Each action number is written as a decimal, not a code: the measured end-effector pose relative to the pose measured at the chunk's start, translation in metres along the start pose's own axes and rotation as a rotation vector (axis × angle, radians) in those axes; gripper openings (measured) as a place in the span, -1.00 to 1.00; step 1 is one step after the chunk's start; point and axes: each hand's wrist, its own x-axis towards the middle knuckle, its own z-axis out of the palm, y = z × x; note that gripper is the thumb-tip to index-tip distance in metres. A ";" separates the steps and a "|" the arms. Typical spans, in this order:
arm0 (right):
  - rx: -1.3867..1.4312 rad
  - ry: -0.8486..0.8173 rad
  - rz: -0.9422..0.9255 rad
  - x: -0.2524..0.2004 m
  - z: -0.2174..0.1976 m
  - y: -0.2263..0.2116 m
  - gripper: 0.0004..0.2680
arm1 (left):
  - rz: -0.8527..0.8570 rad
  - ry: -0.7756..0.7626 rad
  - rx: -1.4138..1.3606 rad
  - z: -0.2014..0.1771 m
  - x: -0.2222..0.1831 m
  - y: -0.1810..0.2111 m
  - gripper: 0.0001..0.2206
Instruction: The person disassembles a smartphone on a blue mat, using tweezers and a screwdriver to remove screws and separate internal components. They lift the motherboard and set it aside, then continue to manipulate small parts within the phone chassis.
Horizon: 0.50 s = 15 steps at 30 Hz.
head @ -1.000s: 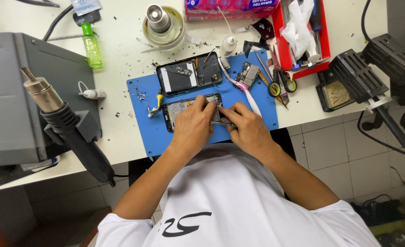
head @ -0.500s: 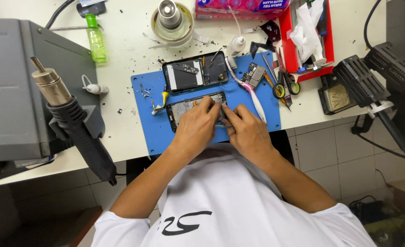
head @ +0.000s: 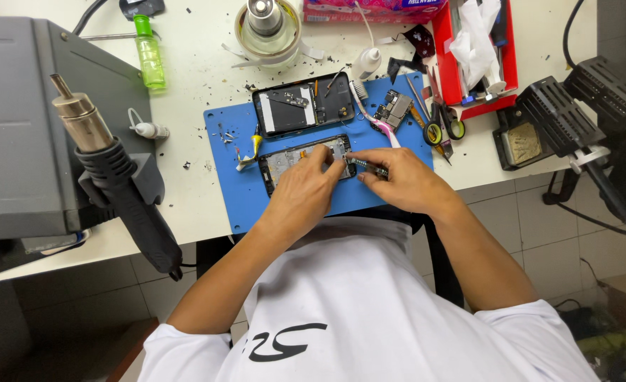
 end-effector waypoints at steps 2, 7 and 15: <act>0.039 -0.052 0.087 -0.001 -0.002 0.007 -0.67 | -0.041 -0.129 0.013 -0.007 0.003 0.005 -0.75; 0.121 -0.077 0.127 -0.002 0.003 0.018 -0.64 | -0.030 -0.134 0.057 -0.001 0.004 0.006 -0.69; 0.209 -0.120 0.157 -0.005 0.009 0.022 -0.55 | -0.022 -0.088 0.158 0.015 0.000 0.009 -0.70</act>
